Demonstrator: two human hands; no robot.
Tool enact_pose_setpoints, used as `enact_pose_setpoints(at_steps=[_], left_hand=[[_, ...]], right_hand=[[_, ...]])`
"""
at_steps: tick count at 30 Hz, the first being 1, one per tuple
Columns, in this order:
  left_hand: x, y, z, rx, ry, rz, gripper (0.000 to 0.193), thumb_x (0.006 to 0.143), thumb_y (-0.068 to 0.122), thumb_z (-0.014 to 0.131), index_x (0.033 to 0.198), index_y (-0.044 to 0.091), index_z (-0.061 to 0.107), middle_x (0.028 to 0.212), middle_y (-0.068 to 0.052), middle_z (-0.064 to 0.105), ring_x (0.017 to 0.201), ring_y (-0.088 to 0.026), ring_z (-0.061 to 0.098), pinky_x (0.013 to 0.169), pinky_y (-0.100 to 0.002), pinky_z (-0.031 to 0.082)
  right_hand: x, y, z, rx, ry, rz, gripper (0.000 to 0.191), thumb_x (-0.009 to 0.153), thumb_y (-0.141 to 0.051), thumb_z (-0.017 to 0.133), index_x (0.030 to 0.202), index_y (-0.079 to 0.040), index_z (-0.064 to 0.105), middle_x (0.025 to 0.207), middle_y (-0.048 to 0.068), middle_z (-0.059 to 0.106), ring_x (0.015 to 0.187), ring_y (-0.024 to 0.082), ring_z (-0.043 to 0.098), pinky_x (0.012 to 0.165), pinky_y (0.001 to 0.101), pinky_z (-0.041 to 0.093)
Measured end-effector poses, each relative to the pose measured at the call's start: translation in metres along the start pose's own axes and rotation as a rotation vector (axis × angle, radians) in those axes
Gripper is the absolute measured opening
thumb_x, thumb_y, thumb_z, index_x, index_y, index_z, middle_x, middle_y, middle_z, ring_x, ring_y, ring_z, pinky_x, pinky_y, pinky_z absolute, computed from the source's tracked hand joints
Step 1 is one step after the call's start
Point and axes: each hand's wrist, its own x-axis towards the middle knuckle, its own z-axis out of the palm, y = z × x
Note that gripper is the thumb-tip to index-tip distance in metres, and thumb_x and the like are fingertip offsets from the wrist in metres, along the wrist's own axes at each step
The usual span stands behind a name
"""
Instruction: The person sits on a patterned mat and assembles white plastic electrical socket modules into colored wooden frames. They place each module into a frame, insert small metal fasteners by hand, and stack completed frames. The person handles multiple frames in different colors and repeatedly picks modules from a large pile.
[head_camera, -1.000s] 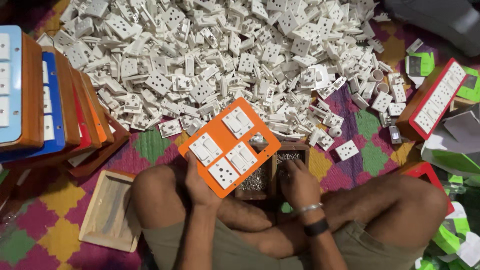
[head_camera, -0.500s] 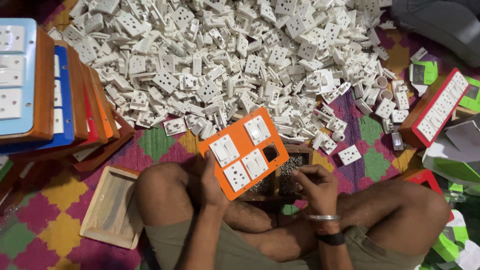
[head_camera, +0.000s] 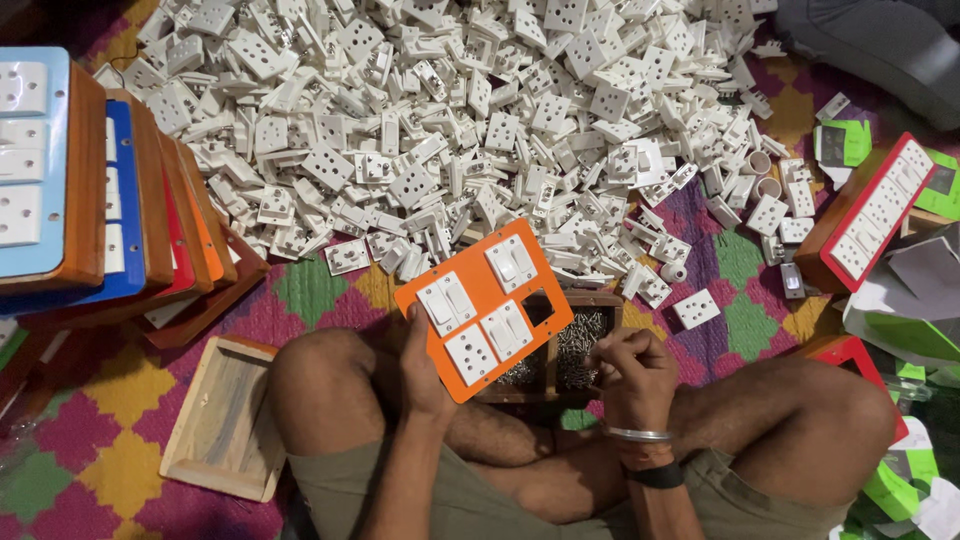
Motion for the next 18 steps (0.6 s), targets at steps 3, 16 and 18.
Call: enact_pose_setpoints(at_steps=[3,16,18], left_hand=[[0.0,0.0,0.0,0.012,0.015,-0.004,0.063,0.108,0.046,0.037,0.151,0.001,0.043,0.146,-0.014,0.055,0.133,-0.026,0.055,0.111,-0.042,0.045],[-0.004,-0.012,0.002,-0.024,-0.029,-0.11,0.064,0.105,0.047,0.041,0.149,0.002,0.044,0.144,-0.014,0.058,0.13,-0.027,0.058,0.109,-0.042,0.047],[-0.006,-0.013,0.005,0.026,-0.032,-0.11,0.062,0.106,0.046,0.041,0.148,0.001,0.046,0.141,-0.015,0.06,0.128,-0.026,0.061,0.107,-0.041,0.049]], right_hand=[[0.002,0.001,0.001,-0.1,0.003,-0.091,0.025,0.087,0.011,0.071,0.076,-0.004,0.054,0.075,0.008,0.063,0.063,0.012,0.059,0.061,0.0283,0.053],[-0.024,-0.032,0.05,-0.719,-0.147,-0.279,0.015,0.095,-0.001,0.071,0.11,0.003,0.072,0.094,0.007,0.079,0.078,0.013,0.072,0.066,0.0237,0.057],[-0.026,-0.03,0.05,-0.818,-0.201,-0.305,0.012,0.091,-0.003,0.076,0.101,0.002,0.074,0.091,0.008,0.078,0.075,0.012,0.074,0.061,0.0238,0.057]])
